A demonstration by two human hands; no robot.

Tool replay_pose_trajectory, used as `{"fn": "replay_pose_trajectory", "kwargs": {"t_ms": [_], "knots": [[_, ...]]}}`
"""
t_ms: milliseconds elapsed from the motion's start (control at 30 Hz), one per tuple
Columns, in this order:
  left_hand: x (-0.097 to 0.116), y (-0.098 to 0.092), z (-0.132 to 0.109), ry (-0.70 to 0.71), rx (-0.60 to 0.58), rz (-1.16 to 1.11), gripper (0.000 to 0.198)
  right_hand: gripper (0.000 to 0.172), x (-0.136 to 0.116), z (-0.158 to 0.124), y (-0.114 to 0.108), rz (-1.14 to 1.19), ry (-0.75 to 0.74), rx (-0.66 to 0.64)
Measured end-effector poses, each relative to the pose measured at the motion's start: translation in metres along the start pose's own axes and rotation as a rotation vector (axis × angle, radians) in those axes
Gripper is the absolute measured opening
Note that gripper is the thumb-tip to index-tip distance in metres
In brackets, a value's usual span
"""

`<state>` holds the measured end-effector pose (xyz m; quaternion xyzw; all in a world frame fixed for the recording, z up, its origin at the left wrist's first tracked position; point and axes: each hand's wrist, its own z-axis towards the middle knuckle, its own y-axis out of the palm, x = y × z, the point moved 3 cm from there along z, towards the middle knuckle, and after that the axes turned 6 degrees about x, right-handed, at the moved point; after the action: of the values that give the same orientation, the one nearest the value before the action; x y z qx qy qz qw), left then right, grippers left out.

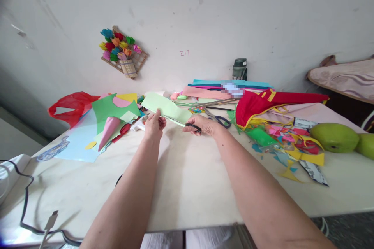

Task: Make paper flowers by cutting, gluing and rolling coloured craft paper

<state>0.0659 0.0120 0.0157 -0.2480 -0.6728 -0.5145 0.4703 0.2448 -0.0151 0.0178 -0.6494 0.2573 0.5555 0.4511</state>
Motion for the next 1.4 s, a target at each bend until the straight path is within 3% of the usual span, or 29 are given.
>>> {"fn": "replay_pose_trajectory", "kwargs": {"t_ms": [733,967,1400], "knots": [[0.0005,0.0005,-0.0017,-0.022,-0.009,0.039,0.038,0.03,0.0042,0.0024,-0.0014,-0.04,0.018,0.008],[-0.0035,0.0008,0.0002,-0.02,-0.032,0.048,0.036,0.041,0.0063,0.0037,-0.0014,-0.027,0.043,0.056],[-0.0066,0.0013,0.0001,-0.031,-0.058,0.041,0.031,0.032,0.0021,0.003,0.0017,-0.022,0.012,0.047]]}}
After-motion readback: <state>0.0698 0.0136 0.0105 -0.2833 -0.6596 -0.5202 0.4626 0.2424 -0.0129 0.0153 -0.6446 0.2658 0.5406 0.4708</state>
